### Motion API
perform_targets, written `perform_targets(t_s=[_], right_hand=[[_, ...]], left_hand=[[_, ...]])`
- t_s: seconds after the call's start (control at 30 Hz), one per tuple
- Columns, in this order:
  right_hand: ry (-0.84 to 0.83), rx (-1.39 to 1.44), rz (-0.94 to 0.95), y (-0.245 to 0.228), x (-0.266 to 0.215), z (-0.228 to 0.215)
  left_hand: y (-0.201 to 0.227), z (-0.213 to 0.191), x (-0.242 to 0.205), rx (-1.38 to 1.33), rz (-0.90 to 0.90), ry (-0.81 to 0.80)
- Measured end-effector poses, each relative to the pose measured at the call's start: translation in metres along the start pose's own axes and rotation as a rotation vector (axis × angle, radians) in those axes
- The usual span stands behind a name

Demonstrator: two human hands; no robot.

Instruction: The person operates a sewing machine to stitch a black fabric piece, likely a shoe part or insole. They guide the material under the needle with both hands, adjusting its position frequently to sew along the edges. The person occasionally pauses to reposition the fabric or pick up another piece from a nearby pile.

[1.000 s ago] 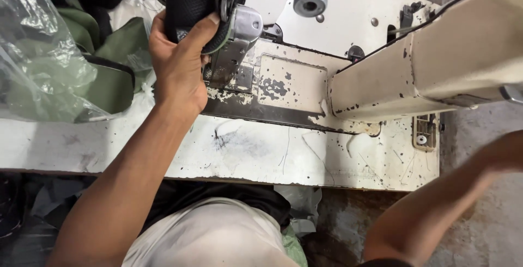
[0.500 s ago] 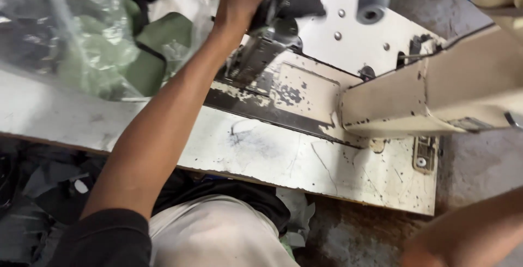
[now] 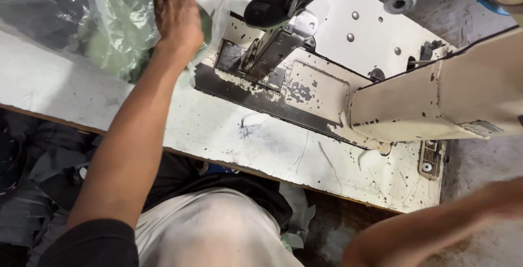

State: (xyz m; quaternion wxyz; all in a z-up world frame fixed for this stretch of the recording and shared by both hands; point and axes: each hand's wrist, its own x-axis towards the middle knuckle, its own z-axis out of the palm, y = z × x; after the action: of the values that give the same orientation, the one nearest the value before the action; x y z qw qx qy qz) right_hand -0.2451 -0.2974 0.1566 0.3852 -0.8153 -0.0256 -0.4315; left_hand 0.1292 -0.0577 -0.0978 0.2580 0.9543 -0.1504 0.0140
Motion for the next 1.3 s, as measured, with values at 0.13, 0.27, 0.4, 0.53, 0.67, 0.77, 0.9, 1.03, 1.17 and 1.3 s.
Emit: perform_targets(t_s=[0.13,0.27,0.4,0.53,0.67,0.77,0.9,1.03,1.17,1.3], right_hand=[[-0.022,0.136,0.076,0.118,-0.131,-0.008],[-0.551,0.391,0.445,0.058,-0.122,0.138],[-0.465,1.199,0.990,0.055,-0.096,0.200],[-0.417,0.758,0.867,0.116,-0.135,0.197],[-0.469,0.322,0.670,0.089,-0.123,0.175],[-0.495,0.099,0.415,0.080,-0.114,0.168],[-0.491,0.064,0.408,0.068,-0.103,0.153],[-0.404,0.282,0.403,0.074,-0.093,0.141],[-0.441,0.209,0.382,0.074,-0.072,0.151],[-0.342,0.113,0.361,0.074,-0.065,0.165]], left_hand=[[-0.002,-0.018,-0.038,-0.112,0.259,0.317],[0.033,-0.090,-0.133,-0.240,0.437,0.507],[0.039,-0.063,-0.214,-0.299,0.712,0.470],[0.035,-0.046,-0.256,-0.416,0.763,0.180],[0.042,-0.067,-0.218,-0.659,0.546,0.306],[0.040,-0.058,-0.170,-1.001,0.421,-0.144],[0.037,-0.042,-0.148,-0.963,0.394,-0.296],[0.048,-0.054,-0.147,-0.961,0.459,-0.269],[0.061,-0.067,-0.149,-0.958,0.518,-0.222],[0.074,-0.095,-0.146,-0.958,0.603,-0.141]])
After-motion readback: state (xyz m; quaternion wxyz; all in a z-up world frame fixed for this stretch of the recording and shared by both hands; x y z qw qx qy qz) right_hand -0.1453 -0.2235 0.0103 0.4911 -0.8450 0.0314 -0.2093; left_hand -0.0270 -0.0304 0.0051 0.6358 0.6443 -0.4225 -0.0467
